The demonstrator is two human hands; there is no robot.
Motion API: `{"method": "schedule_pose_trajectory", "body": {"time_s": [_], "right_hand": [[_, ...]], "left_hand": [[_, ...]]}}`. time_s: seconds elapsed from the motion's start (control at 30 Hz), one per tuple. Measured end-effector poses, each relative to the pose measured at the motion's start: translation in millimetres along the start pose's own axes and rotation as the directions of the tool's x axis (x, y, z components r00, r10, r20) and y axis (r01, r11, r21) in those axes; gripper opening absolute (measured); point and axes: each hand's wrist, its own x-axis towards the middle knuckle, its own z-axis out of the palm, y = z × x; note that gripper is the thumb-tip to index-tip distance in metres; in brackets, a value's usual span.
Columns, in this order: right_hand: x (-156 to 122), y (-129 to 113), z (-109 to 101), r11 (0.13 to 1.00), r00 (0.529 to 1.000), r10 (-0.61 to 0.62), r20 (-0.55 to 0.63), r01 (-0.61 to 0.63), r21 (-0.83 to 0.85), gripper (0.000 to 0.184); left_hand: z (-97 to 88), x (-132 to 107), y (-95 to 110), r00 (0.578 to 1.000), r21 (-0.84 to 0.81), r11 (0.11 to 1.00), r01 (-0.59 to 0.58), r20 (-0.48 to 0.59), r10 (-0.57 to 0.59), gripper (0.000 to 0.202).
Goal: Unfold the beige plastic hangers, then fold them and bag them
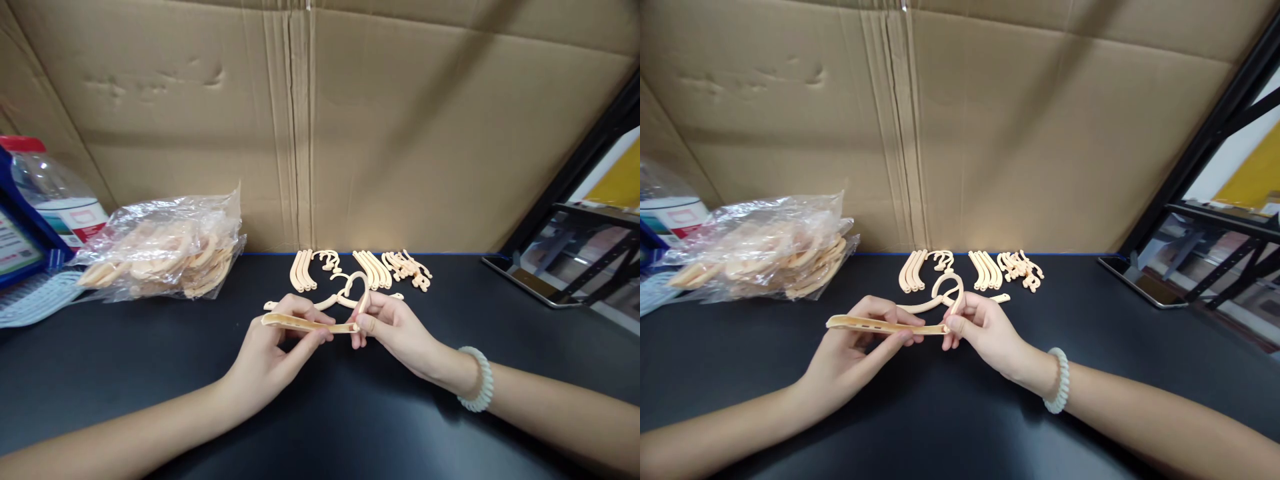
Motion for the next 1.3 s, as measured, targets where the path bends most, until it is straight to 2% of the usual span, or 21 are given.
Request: {"method": "schedule_pose_trajectory", "body": {"time_s": [0.4,0.7,0.9,0.97,1.17,1.23,1.3], "right_hand": [[-3.6,-0.5,3.2,0.999,0.999,-0.015,-0.04,0.013,-0.05,0.03],[-3.2,-2.6,5.4,0.999,0.997,0.015,-0.077,-0.018,-0.045,0.03],[-2.9,-6.1,6.6,0.988,0.99,-0.112,-0.08,0.102,-0.118,0.023],[-3.0,-4.5,6.3,0.989,0.991,-0.108,-0.08,0.099,-0.112,0.021],[-3.0,-1.1,7.4,0.999,0.996,-0.035,-0.081,0.032,-0.031,0.024],[-3.8,-1.9,9.9,1.0,0.997,-0.025,-0.074,0.024,-0.017,0.023],[-4.8,-3.2,12.7,1.0,0.998,-0.031,-0.059,0.03,-0.005,0.022]], "left_hand": [[0.4,1.0,2.9,1.0,-0.06,0.998,0.004,0.027,-0.003,0.004],[5.3,3.4,9.0,0.988,-0.228,0.966,0.125,-0.055,-0.141,0.011],[5.8,8.9,8.9,0.94,-0.368,0.886,0.284,-0.078,-0.333,0.026],[6.5,9.9,9.4,0.924,-0.404,0.859,0.316,-0.074,-0.375,0.029],[12.2,8.9,12.2,0.875,-0.445,0.788,0.425,-0.021,-0.484,0.036],[15.2,7.6,14.6,0.875,-0.444,0.775,0.45,0.045,-0.482,0.042],[17.6,6.4,17.0,0.874,-0.433,0.767,0.474,0.125,-0.47,0.038]]}}
